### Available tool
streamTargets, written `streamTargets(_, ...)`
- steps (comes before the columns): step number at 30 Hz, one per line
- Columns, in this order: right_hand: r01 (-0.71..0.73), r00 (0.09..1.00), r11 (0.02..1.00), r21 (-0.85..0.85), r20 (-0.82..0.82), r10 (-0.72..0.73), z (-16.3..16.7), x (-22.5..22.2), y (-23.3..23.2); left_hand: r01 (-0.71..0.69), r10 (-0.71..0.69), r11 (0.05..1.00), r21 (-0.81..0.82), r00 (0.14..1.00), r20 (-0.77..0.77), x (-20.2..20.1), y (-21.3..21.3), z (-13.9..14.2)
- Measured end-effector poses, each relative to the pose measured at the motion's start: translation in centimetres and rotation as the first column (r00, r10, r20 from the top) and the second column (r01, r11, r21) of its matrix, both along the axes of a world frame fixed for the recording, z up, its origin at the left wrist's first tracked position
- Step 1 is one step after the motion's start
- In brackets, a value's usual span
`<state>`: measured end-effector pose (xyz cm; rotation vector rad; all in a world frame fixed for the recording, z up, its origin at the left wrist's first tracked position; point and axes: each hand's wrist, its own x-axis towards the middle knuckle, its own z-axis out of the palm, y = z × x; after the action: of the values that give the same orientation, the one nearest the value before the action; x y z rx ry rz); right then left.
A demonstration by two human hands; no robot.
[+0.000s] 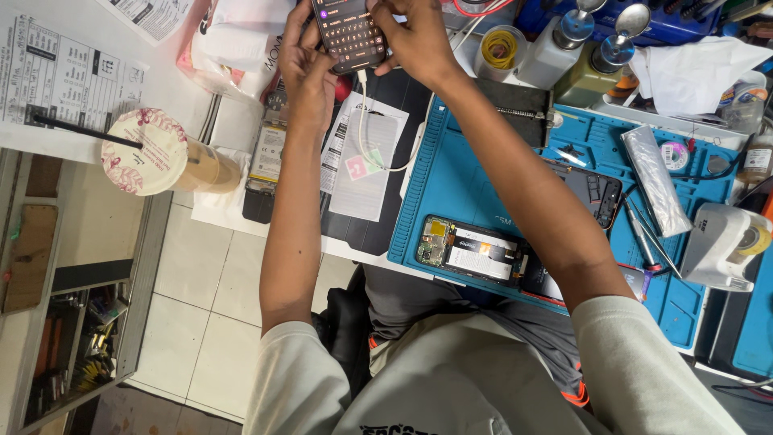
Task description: The person works at a repair bench on a disassembled smartphone, pressing and aligning components inside the open device. They then pick up another phone, type on its keyboard and navigate its screen while it is connected to a cable, before returning to press the disassembled phone's parts together and handle its battery.
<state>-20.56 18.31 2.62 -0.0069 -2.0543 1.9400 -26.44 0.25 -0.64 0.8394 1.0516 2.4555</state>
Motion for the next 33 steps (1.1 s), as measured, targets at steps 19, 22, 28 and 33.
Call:
streamTargets(19, -0.121, 0.992, 0.992, 0.039, -0.018, 0.122, -0.4, 0.2, 0.4, -0.025, 0.025, 1.0, 0.013, 1.0, 0.015, 0.2, 0.0, 0.6)
streamTargets(22, -0.13, 0.991, 0.991, 0.029, -0.031, 0.131, -0.4, 0.2, 0.4, -0.025, 0.025, 0.999, 0.02, 1.0, 0.013, 0.1, 0.0, 0.5)
streamTargets(28, -0.146, 0.989, 0.989, 0.033, -0.021, 0.147, -0.5, 0.4, 0.6, -0.045, 0.045, 0.999, 0.026, 0.999, 0.017, -0.1, 0.1, -0.2)
streamTargets(33, -0.155, 0.986, 0.987, 0.046, -0.052, 0.157, -0.6, 0.5, 0.7, -0.041, 0.041, 0.999, 0.003, 0.999, 0.012, -0.3, -0.1, -0.5)
